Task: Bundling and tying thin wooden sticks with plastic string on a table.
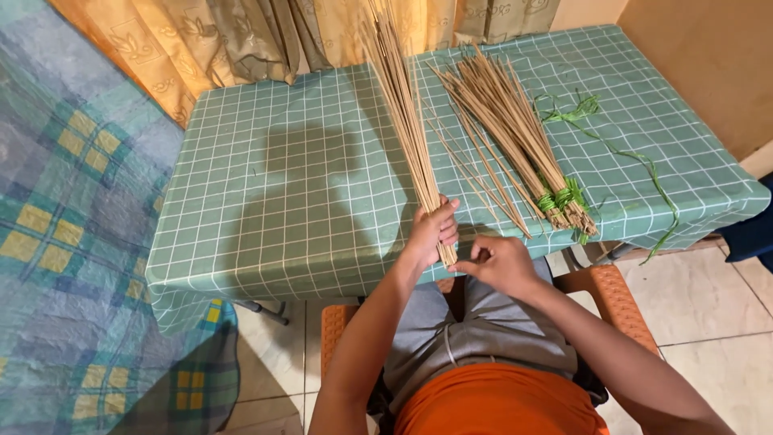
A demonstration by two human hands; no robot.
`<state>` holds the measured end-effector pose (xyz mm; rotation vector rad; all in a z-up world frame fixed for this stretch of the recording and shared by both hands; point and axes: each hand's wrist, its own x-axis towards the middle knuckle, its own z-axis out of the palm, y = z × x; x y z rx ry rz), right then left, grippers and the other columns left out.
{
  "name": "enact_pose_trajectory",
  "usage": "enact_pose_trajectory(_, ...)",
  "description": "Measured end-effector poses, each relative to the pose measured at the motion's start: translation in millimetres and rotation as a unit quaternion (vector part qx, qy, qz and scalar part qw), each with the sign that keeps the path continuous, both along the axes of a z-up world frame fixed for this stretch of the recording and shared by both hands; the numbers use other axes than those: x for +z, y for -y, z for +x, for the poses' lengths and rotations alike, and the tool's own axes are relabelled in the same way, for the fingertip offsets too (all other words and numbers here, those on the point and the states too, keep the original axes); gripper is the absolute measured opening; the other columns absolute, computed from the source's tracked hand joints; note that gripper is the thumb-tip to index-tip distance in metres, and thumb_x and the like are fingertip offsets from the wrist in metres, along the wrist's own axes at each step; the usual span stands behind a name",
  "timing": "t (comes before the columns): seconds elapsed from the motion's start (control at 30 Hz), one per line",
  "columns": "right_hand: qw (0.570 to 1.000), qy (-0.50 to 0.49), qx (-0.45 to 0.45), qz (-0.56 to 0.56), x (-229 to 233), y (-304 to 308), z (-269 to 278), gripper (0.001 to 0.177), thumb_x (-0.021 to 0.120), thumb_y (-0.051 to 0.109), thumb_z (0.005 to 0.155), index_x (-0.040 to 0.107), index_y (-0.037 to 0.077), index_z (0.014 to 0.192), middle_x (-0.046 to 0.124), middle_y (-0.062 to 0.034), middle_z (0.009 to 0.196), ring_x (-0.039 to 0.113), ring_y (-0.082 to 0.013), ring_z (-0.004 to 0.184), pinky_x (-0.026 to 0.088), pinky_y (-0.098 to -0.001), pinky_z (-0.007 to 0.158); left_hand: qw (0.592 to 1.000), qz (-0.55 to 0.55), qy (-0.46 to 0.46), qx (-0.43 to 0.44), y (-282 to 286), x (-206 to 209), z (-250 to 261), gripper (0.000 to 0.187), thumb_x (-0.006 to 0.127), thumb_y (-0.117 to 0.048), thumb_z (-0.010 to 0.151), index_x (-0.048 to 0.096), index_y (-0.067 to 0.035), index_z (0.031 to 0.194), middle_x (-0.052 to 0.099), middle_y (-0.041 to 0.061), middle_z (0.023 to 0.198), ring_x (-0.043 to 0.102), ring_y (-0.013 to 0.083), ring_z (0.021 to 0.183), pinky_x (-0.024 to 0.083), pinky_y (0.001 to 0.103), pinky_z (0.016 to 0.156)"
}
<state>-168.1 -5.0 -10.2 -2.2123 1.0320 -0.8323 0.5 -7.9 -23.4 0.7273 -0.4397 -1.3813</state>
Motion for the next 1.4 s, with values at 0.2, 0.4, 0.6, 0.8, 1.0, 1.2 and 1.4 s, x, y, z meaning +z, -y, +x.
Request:
enact_pose_trajectory(0.2,0.997,-0.052,0.012,-0.051,14,20,-16,0.042,0.084,0.057,0.079,0.079,0.015,0.083,0.072,-0.0087,0.06,0.07,-0.0242,0.054,0.053,-0.0335,0.053,1.0,0.008,0.002,0.006,-17,35,-5,0.025,0.073,-0.011,0.093,0.05,-0.018,0.089,0.028,-0.008,0.052,0.032,0.0032,0.033,0.031,0.019,0.031)
enact_pose_trajectory(0.4,0.927,-0.237,-0.203,-0.207,29,46,-38,0.059,0.069,0.06,0.089,0.076,0.011,0.122,0.071,-0.0127,0.102,0.075,-0.0368,0.079,0.059,-0.0483,0.067,1.0,0.006,-0.007,0.008,1,-2,0,0.025,0.072,-0.011,0.095,0.049,-0.02,0.089,0.026,-0.01,0.053,0.032,0.0021,0.034,0.031,0.019,0.031)
enact_pose_trajectory(0.6,0.932,-0.306,-0.149,-0.122,-13,69,-49,0.046,0.067,0.057,0.088,0.08,0.018,0.108,0.072,-0.0066,0.101,0.077,-0.0358,0.084,0.061,-0.0507,0.072,1.0,0.0,-0.004,0.003,4,-2,-1,0.025,0.071,-0.01,0.095,0.048,-0.019,0.088,0.024,-0.009,0.053,0.032,0.0031,0.034,0.032,0.019,0.032)
enact_pose_trajectory(0.8,0.935,-0.277,-0.148,-0.168,-50,93,-47,0.032,0.062,0.049,0.096,0.081,0.024,0.103,0.068,0.0032,0.093,0.076,-0.0263,0.075,0.062,-0.0393,0.067,1.0,0.002,0.0,-0.001,3,-3,0,0.026,0.073,-0.011,0.094,0.049,-0.02,0.088,0.023,-0.008,0.053,0.031,0.0038,0.034,0.032,0.019,0.032)
enact_pose_trajectory(1.0,0.9,-0.319,-0.208,-0.214,15,56,-35,0.064,0.057,0.064,0.092,0.069,0.006,0.115,0.07,-0.0149,0.098,0.077,-0.0396,0.079,0.061,-0.0532,0.068,1.0,0.013,0.001,0.005,4,0,-2,0.026,0.073,-0.011,0.094,0.049,-0.02,0.089,0.025,-0.01,0.053,0.031,0.0033,0.033,0.031,0.019,0.032)
enact_pose_trajectory(1.2,0.914,-0.336,-0.186,-0.13,39,54,-33,0.057,0.058,0.06,0.092,0.074,0.015,0.122,0.074,-0.0106,0.102,0.077,-0.0392,0.09,0.06,-0.0562,0.075,0.999,0.039,0.01,-0.002,6,0,0,0.027,0.073,-0.012,0.095,0.048,-0.02,0.09,0.022,-0.01,0.052,0.028,0.0047,0.033,0.03,0.019,0.033)
enact_pose_trajectory(1.4,0.944,-0.263,-0.152,-0.132,5,78,-44,0.028,0.065,0.052,0.089,0.08,0.033,0.104,0.075,0.0,0.092,0.077,-0.03,0.09,0.063,-0.0478,0.074,0.999,0.034,0.001,0.006,1,8,-2,0.026,0.072,-0.009,0.094,0.048,-0.019,0.09,0.025,-0.009,0.052,0.03,0.0039,0.034,0.03,0.019,0.033)
